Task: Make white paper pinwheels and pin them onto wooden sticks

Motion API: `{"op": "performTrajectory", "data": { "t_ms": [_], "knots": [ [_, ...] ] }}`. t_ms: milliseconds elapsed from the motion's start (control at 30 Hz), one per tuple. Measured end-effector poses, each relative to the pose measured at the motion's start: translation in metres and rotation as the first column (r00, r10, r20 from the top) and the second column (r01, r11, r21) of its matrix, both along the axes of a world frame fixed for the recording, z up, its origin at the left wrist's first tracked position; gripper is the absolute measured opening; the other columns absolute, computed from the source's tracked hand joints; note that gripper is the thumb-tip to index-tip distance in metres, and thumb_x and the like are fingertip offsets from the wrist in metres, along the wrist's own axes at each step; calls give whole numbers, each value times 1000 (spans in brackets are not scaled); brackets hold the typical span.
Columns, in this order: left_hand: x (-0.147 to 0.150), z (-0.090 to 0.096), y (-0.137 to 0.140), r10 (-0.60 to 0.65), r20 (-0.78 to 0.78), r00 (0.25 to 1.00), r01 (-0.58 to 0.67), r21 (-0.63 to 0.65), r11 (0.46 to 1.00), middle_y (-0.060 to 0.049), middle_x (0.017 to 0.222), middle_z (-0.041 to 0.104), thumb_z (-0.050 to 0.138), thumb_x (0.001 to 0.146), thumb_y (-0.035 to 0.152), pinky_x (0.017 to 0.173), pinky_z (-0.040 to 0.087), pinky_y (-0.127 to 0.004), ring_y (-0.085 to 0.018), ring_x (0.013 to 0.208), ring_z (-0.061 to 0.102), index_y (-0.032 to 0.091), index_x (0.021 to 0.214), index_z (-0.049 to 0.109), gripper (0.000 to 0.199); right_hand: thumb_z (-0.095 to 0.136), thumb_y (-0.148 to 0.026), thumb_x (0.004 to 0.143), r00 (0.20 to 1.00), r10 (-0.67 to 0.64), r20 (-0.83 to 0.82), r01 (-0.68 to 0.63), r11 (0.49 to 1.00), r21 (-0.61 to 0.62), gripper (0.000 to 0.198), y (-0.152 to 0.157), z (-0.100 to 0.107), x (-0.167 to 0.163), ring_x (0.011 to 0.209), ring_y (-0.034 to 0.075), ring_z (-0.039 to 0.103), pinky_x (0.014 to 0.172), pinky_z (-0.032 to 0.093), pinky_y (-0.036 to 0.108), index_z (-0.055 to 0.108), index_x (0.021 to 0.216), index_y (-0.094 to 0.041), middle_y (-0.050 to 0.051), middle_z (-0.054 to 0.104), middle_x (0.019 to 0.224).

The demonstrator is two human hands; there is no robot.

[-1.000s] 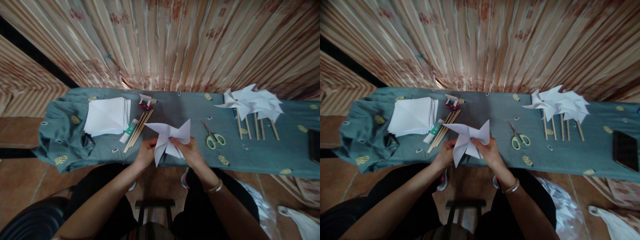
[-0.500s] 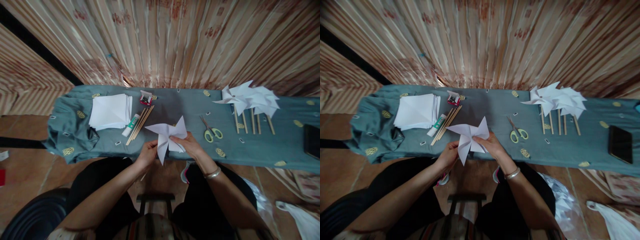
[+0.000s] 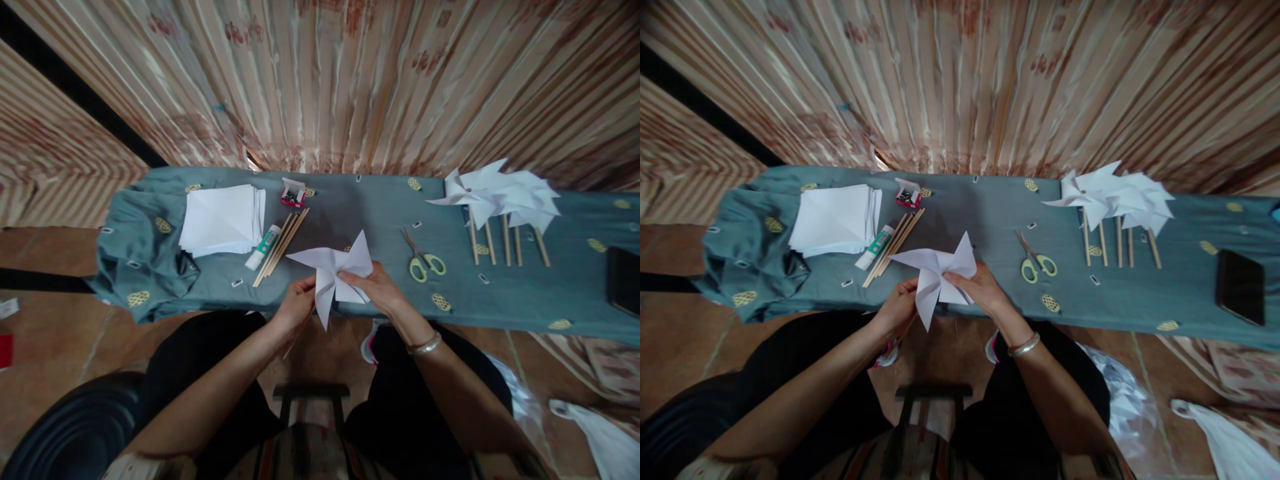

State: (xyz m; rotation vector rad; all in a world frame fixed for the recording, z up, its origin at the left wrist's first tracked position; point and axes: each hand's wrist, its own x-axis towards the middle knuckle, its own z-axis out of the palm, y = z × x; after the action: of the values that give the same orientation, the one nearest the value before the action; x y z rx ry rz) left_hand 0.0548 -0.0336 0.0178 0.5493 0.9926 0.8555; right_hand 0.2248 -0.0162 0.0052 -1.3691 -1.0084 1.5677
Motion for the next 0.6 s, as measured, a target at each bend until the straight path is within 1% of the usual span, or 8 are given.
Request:
{"op": "performTrajectory", "data": {
  "t_ms": [100, 200, 233, 300, 367, 433, 533, 600],
  "knots": [
    [-1, 1, 3, -24, 14, 1000, 24, 9, 1000, -5, 67, 70, 84, 59, 48, 67, 47, -28, -20, 71, 64, 14, 68, 74, 37, 86, -47, 57, 1000, -8, -4, 8, 1000, 7, 39, 0, 2, 1, 66, 18, 67, 65, 56, 33, 75, 78, -17, 7, 77, 79],
    [-6, 0, 4, 41, 7, 999, -42, 56, 998, -3, 66, 66, 75, 67, 60, 62, 43, -27, -16, 65, 57, 14, 71, 71, 47, 85, -49, 59, 1000, 1, 5, -1, 999, 40, 38, 1, 5, 0, 66, 18, 68, 65, 58, 33, 74, 79, -18, 6, 78, 80],
    [-8, 0, 4, 46, -9, 999, -46, 75, 996, -2, 64, 64, 73, 67, 64, 60, 42, -26, -15, 62, 55, 13, 71, 70, 51, 84, -50, 60, 1000, 7, 16, -8, 998, 57, 38, 0, 6, 0, 66, 18, 69, 64, 58, 33, 75, 79, -18, 6, 78, 80],
    [-11, 1, 5, 4, -64, 998, 3, 112, 994, -1, 62, 62, 74, 64, 68, 57, 39, -25, -13, 57, 51, 13, 71, 69, 56, 82, -51, 63, 999, 12, 49, -17, 995, 101, 37, -1, 7, -2, 67, 19, 69, 64, 59, 33, 74, 80, -18, 5, 78, 81],
    [-12, 4, 6, -42, -144, 989, 64, 152, 986, -1, 64, 63, 80, 59, 63, 58, 39, -25, -12, 58, 51, 12, 72, 70, 54, 80, -51, 64, 996, -5, 93, -8, 990, 143, 36, -3, 9, -5, 67, 20, 70, 62, 59, 33, 74, 79, -18, 5, 78, 79],
    [-12, 9, 8, -18, -225, 974, 64, 202, 977, -1, 66, 65, 85, 55, 54, 61, 41, -25, -13, 61, 54, 12, 71, 70, 48, 78, -50, 66, 988, -41, 146, 15, 984, 177, 34, -6, 11, -9, 65, 21, 70, 59, 59, 33, 73, 76, -19, 6, 77, 75],
    [-12, 17, 11, 36, -313, 949, 53, 271, 961, -2, 66, 66, 85, 57, 45, 62, 43, -26, -14, 63, 56, 13, 67, 70, 37, 75, -49, 70, 974, -90, 208, 41, 973, 226, 32, -13, 16, -15, 65, 23, 70, 56, 57, 32, 73, 76, -18, 7, 76, 73],
    [-13, 22, 12, 46, -329, 943, 58, 301, 952, -2, 67, 68, 84, 60, 41, 63, 44, -26, -14, 63, 57, 14, 69, 73, 31, 74, -50, 72, 965, -113, 235, 50, 965, 259, 32, -16, 20, -17, 66, 23, 70, 55, 57, 32, 73, 79, -18, 7, 76, 74]
  ]
}}
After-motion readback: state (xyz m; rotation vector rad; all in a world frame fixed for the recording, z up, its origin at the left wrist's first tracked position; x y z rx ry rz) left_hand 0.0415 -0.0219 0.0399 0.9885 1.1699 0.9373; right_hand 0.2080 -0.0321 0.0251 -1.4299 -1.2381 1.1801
